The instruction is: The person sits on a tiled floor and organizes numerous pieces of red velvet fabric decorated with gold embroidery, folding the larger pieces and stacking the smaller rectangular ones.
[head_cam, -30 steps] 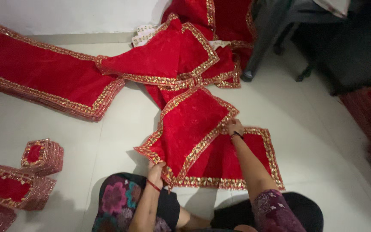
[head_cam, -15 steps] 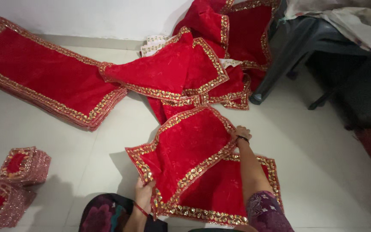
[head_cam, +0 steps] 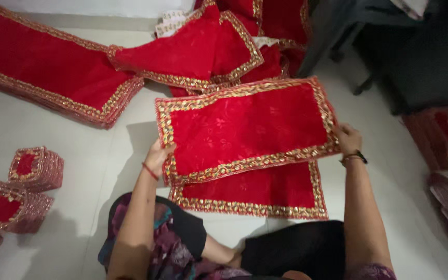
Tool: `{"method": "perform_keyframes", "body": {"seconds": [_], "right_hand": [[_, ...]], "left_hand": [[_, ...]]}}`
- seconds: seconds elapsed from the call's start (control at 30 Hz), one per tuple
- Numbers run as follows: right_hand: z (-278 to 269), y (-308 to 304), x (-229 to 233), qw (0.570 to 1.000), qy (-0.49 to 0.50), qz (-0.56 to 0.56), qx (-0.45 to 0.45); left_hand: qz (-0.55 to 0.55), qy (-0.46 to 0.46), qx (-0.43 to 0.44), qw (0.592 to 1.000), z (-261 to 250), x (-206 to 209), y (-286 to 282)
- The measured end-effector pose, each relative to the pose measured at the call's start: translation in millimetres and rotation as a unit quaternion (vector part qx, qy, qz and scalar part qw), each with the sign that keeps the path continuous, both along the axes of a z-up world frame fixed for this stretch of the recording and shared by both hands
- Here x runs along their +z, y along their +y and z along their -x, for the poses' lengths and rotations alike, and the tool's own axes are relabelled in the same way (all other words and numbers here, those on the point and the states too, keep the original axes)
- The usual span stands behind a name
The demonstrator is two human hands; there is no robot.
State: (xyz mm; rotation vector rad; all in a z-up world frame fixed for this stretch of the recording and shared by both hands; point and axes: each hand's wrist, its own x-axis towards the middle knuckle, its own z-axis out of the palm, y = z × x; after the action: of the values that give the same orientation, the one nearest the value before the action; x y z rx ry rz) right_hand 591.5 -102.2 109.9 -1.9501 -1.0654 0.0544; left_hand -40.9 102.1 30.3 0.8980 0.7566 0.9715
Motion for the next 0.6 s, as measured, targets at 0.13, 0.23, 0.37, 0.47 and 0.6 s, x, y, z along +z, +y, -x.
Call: {"method": "perform_keyframes", "body": {"seconds": [0.13, 0.23, 0.37, 0.47, 0.6], "right_hand": [[14, -72, -21, 0.941, 0.147, 0.304, -0.001], [30, -90, -56, 0.845, 0.056, 0.532, 0.007], [38, -94, -92, 0.780, 0.235, 0.579, -0.033], [45, -85, -95, 0.761, 0.268, 0.590, -0.013], [58, -81, -76, 0.779, 0.230, 0.583, -0.039]], "left_hand": [[-0.051, 0.182, -0.014, 0.982, -11, -49, 13], [0.012, 0.383, -0.052, 0.922, -13, -85, 3], [-0.018, 0.529, -0.115, 0.840, -15, -96, -7], [-0.094, 0.599, -0.077, 0.792, -12, -95, -11], [-0.163, 0.633, -0.061, 0.755, -10, -96, -8]]}}
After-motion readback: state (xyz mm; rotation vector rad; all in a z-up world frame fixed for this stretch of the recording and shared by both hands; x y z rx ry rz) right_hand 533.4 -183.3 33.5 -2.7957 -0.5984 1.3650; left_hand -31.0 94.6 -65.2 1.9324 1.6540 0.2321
